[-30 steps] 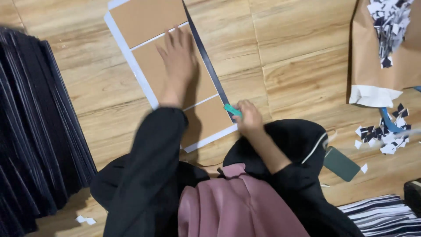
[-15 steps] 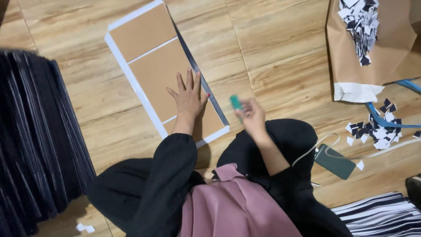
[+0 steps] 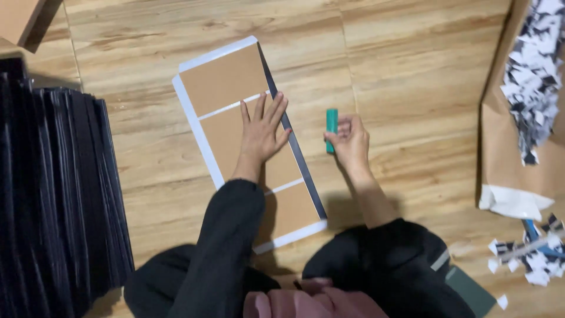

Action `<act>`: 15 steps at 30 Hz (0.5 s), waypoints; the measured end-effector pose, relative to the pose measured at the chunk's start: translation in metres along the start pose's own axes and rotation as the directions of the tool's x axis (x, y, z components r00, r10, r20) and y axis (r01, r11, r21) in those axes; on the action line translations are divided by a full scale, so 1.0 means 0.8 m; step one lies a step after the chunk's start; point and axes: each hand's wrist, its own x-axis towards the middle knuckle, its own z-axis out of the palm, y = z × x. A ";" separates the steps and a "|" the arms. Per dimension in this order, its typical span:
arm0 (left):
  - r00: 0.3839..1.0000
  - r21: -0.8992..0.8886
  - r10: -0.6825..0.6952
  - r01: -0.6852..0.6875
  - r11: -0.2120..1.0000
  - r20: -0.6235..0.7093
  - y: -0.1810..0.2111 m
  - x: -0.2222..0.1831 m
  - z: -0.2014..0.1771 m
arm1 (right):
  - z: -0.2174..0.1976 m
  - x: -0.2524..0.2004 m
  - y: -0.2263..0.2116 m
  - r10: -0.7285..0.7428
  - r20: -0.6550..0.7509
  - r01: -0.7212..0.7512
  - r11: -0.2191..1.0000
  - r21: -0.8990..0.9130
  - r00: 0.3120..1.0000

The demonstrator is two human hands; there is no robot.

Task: Applying adhesive to the edges of cardboard panels using a small tool to prepare them for folder assembly.

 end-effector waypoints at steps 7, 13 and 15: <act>0.999 -0.006 -0.001 0.001 1.000 -0.055 -0.008 0.004 0.018 | 0.107 0.135 -0.048 -0.182 0.071 0.195 0.928 -0.318 0.981; 0.993 -0.013 -0.013 0.011 1.000 -0.114 -0.011 0.002 0.028 | 0.193 0.158 -0.059 -0.512 0.234 0.550 0.647 -0.528 0.827; 0.989 -0.025 0.005 -0.008 1.000 -0.145 -0.011 0.001 0.033 | 0.190 0.129 -0.073 -0.579 0.294 0.637 0.576 -0.512 0.760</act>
